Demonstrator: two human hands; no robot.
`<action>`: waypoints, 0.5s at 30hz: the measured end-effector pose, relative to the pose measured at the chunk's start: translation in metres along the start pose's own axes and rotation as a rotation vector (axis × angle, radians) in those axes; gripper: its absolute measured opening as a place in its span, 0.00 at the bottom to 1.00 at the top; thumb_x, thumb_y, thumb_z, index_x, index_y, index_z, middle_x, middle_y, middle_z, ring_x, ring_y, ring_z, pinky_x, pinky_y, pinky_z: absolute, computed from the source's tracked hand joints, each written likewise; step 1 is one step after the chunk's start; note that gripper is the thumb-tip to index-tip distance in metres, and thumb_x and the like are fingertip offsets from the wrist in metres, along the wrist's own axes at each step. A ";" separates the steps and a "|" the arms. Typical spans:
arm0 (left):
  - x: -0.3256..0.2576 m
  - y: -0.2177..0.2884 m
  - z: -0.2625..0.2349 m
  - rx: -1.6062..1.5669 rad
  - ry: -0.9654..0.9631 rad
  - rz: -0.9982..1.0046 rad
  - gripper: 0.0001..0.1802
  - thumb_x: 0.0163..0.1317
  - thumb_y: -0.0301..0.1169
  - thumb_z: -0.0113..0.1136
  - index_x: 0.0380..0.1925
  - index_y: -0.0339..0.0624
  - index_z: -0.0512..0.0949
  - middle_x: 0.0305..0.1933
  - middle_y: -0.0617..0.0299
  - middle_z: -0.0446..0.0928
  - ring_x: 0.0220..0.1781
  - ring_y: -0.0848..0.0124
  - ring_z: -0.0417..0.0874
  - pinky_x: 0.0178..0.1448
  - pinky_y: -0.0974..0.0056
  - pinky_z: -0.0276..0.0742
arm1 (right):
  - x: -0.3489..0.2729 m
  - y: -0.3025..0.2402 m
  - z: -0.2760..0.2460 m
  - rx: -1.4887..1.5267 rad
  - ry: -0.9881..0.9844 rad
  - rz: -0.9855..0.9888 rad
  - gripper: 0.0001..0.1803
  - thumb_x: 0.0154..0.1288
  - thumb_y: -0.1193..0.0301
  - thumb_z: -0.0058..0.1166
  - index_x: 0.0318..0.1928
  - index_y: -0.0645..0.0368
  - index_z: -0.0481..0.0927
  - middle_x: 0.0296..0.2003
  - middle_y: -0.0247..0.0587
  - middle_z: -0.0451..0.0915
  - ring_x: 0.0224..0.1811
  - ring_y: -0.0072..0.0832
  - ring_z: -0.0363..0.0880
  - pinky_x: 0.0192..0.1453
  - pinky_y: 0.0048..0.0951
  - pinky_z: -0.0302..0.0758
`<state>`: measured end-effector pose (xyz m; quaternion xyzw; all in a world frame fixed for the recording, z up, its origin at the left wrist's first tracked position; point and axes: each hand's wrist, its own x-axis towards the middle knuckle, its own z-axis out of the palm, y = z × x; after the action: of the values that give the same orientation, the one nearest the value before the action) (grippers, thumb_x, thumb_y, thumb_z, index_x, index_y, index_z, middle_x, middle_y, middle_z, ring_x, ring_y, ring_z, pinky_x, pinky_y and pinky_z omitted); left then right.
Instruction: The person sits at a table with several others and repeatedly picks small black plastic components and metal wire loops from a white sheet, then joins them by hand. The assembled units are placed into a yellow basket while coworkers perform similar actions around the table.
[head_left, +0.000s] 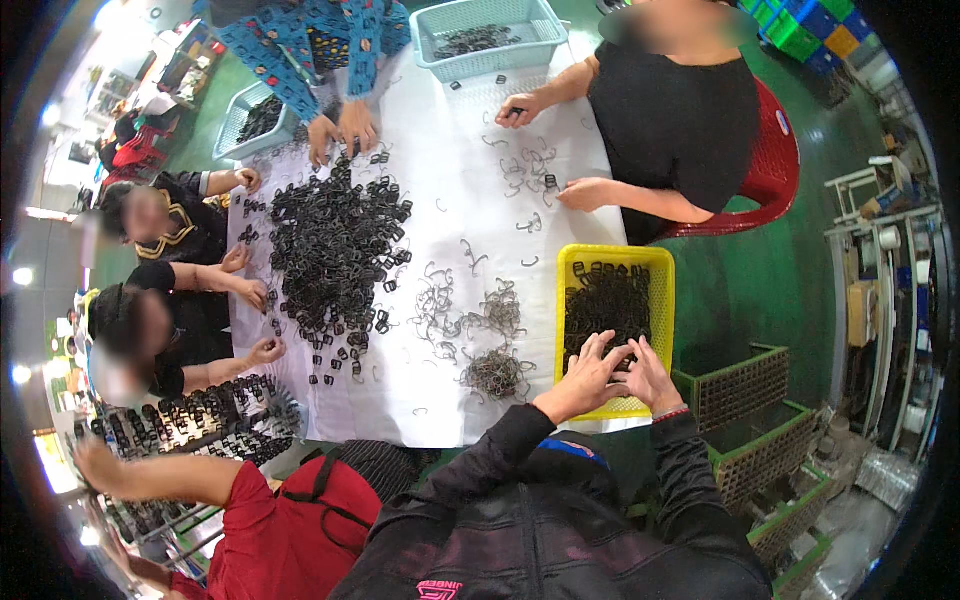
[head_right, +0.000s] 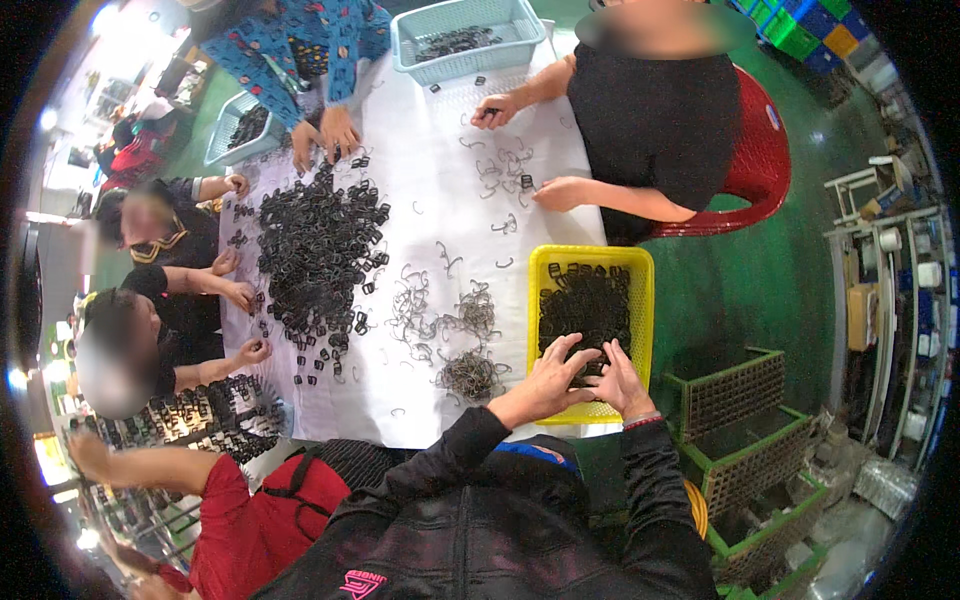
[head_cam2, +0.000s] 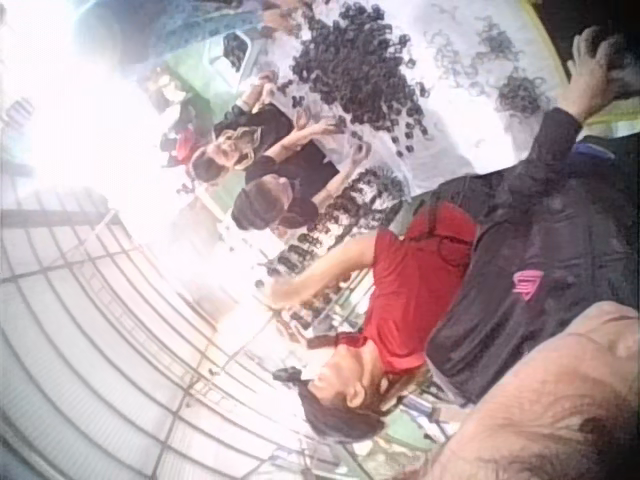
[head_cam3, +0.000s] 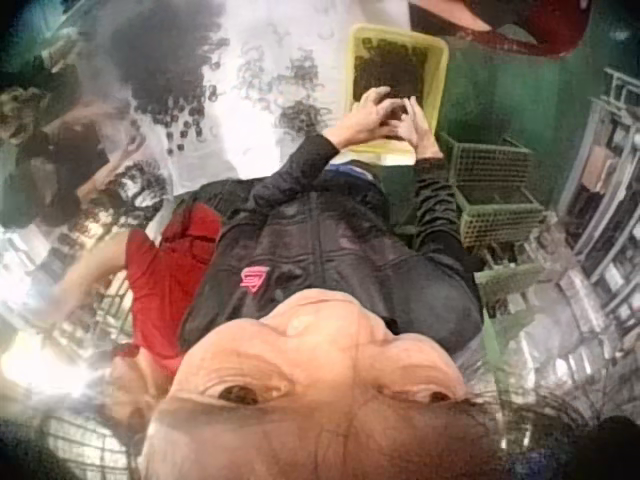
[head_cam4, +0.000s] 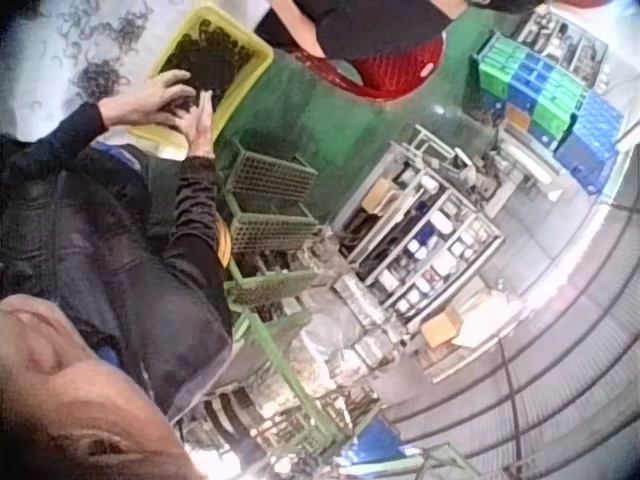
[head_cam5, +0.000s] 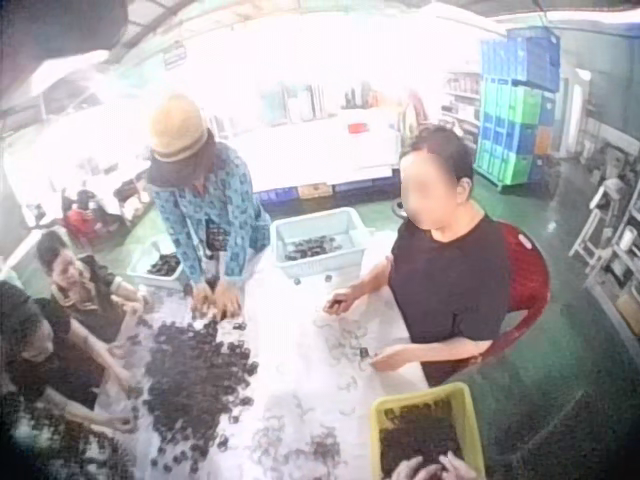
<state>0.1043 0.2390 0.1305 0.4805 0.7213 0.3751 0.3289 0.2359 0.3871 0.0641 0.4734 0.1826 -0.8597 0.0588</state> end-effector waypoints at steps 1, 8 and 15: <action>-0.005 -0.001 -0.002 -0.013 0.058 0.028 0.35 0.53 0.39 0.65 0.60 0.48 0.63 0.64 0.41 0.56 0.66 0.41 0.59 0.65 0.47 0.62 | 0.004 -0.003 -0.004 0.072 0.016 0.034 0.47 0.64 0.44 0.45 0.71 0.41 0.31 0.70 0.51 0.27 0.69 0.67 0.34 0.56 0.67 0.66; -0.105 -0.115 -0.033 0.133 0.293 -0.422 0.43 0.51 0.28 0.64 0.66 0.47 0.52 0.60 0.34 0.57 0.59 0.37 0.63 0.62 0.47 0.65 | 0.017 0.011 0.023 -0.460 0.185 -0.493 0.39 0.60 0.70 0.51 0.69 0.50 0.48 0.54 0.41 0.62 0.49 0.27 0.68 0.42 0.45 0.79; -0.221 -0.243 -0.061 0.044 0.595 -0.980 0.50 0.44 0.18 0.60 0.68 0.46 0.47 0.50 0.37 0.59 0.47 0.40 0.71 0.53 0.51 0.73 | 0.044 0.040 0.139 -1.298 0.004 -1.010 0.28 0.58 0.88 0.38 0.59 0.58 0.69 0.47 0.41 0.71 0.43 0.29 0.73 0.41 0.26 0.75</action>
<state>0.0159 -0.0451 -0.0223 -0.0296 0.9289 0.2827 0.2373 0.1123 0.3018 0.0843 0.2075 0.8345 -0.5051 -0.0734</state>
